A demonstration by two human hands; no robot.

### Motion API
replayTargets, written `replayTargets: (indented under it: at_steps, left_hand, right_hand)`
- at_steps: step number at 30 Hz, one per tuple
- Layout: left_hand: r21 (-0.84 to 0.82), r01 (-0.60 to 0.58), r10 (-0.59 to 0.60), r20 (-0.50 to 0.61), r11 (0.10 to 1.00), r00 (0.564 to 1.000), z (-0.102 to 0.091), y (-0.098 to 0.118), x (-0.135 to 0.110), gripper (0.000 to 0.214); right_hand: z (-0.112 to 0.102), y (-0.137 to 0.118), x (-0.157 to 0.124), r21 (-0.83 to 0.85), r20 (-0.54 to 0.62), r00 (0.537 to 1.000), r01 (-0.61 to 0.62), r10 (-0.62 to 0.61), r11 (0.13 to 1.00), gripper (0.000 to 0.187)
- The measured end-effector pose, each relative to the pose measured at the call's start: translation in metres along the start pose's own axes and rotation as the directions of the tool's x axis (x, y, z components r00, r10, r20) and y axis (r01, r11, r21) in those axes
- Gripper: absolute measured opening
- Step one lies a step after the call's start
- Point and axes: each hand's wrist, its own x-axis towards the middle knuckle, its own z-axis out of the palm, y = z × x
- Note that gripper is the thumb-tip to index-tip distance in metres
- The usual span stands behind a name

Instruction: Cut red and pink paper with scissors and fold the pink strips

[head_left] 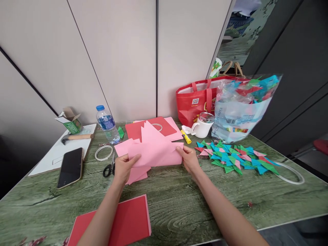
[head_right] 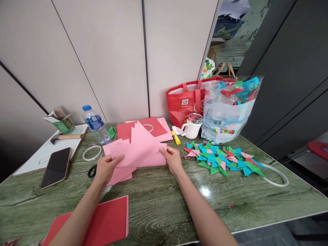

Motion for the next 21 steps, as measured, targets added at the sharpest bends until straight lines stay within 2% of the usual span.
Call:
replayTargets:
  at_steps: [6, 11, 14, 17, 21]
  left_hand:
    - [0.041, -0.069, 0.064, 0.128, 0.997, 0.990, -0.0016, 0.0021, -0.0038, 0.031]
    - [0.022, -0.020, 0.015, 0.215, 1.000, 0.977, -0.0057, 0.0067, -0.0037, 0.030]
    - [0.013, -0.009, 0.006, 0.190, 1.000, 0.982, -0.0049, 0.0092, -0.0033, 0.028]
    - [0.021, -0.018, 0.016, 0.109, 1.000, 0.994, -0.0040, 0.0093, -0.0019, 0.028]
    - [0.035, -0.039, 0.037, 0.065, 0.999, 0.997, -0.0056, 0.0058, 0.0012, 0.030]
  right_hand:
    - [0.0006, 0.0032, -0.0013, -0.025, -0.103, 0.994, -0.034, 0.031, 0.999, 0.023]
    - [0.0031, 0.0049, -0.0048, -0.084, -0.115, 0.993, -0.037, 0.027, 0.996, 0.023]
    - [0.0049, 0.0065, -0.0057, -0.053, -0.090, 0.996, -0.027, 0.022, 0.998, 0.024]
    - [0.0063, 0.0079, -0.0063, -0.053, -0.054, 0.998, -0.015, 0.012, 0.998, 0.025]
    - [0.0069, 0.0081, -0.0066, -0.084, 0.002, 0.998, 0.067, -0.067, 0.994, 0.031]
